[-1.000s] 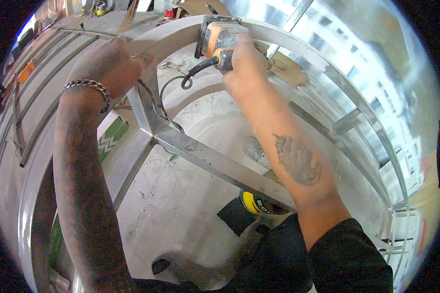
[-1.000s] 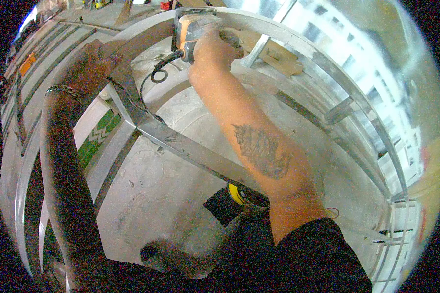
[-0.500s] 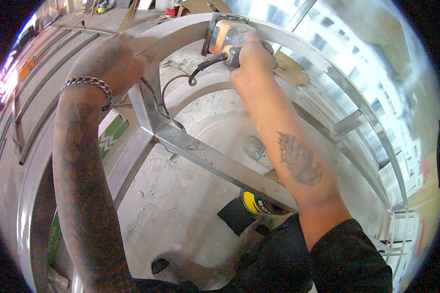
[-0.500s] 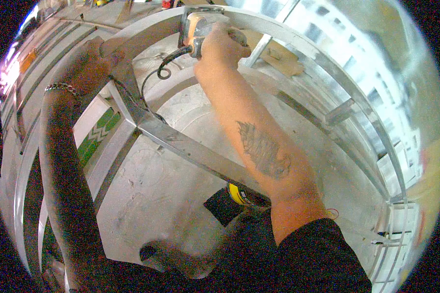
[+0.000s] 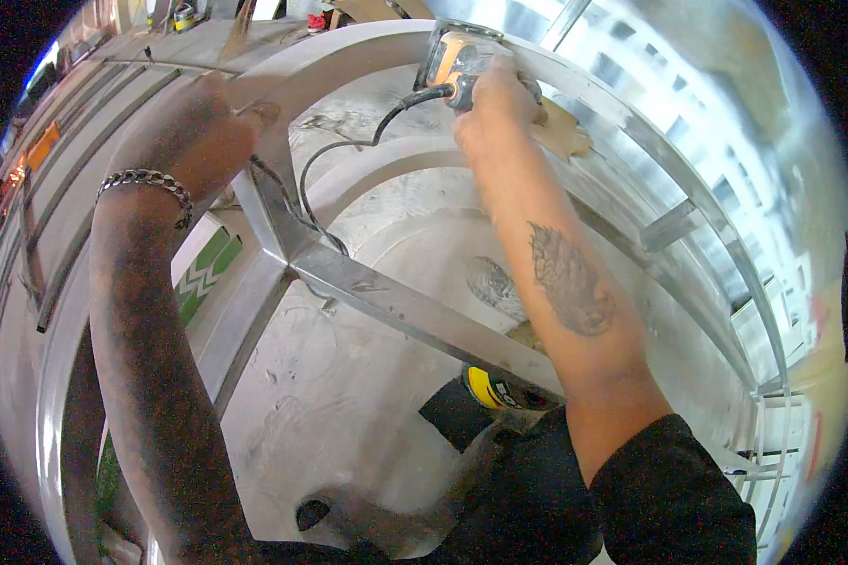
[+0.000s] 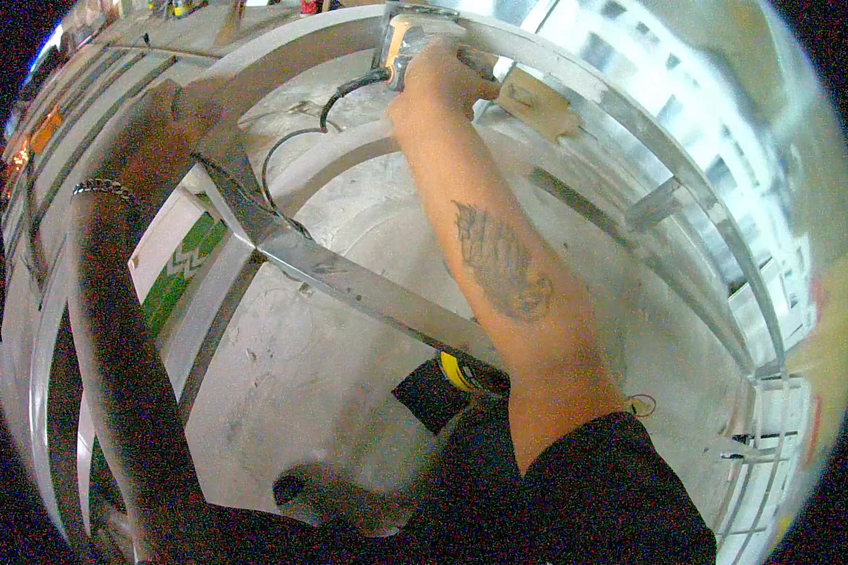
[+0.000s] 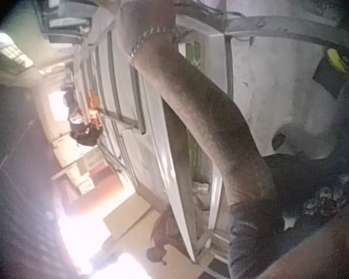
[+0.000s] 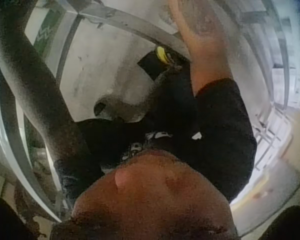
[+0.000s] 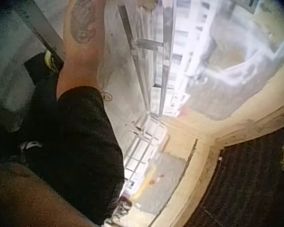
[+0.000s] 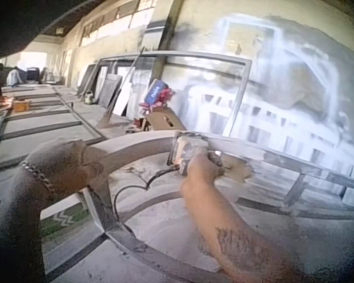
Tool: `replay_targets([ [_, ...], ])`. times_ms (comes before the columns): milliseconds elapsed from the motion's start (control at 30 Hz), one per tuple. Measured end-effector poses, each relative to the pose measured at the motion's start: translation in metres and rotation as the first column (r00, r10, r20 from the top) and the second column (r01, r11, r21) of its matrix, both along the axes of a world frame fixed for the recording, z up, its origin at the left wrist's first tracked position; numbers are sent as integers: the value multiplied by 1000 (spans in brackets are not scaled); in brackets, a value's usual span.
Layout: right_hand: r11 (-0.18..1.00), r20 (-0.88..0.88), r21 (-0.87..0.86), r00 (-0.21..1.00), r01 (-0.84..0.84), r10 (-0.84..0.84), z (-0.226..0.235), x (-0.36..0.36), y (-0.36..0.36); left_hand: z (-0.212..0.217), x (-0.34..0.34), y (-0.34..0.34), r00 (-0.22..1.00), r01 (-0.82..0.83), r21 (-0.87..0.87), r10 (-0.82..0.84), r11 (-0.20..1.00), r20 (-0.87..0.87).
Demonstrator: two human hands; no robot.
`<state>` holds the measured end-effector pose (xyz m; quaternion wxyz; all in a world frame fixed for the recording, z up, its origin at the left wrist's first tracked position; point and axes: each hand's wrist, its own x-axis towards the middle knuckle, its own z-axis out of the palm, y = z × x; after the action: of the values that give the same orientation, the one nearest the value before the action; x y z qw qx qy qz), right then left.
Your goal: The person sands a curved metal frame using an electric sander while holding the structure by hand.
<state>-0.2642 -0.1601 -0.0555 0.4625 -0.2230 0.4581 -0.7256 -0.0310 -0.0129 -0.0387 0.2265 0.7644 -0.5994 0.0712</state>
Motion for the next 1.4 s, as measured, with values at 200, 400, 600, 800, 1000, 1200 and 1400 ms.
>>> replay_targets([
  [200,989,63,119,993,94,-102,12,1,10,-18,15,-10,991,58,-37,-53,998,126],
  [400,1000,-45,-29,999,1,-2,-3,1,-10,-12,11,-5,905,188,-4,-172,982,390],
  [600,995,-26,76,997,-69,71,-2,10,1,0,-2,3,996,44,-31,-42,999,82],
  [800,994,-121,111,993,-3,17,8,25,38,-5,4,0,955,191,-78,-166,979,245],
  [1000,997,-153,81,988,-17,29,8,31,50,-5,11,-8,789,287,60,-271,956,552],
  [1200,997,-144,76,990,10,1,1,21,27,-5,7,-9,967,108,-100,-81,989,241],
  [1400,995,-149,81,988,60,-48,-1,7,10,-12,12,-10,991,98,-53,-93,994,91],
])
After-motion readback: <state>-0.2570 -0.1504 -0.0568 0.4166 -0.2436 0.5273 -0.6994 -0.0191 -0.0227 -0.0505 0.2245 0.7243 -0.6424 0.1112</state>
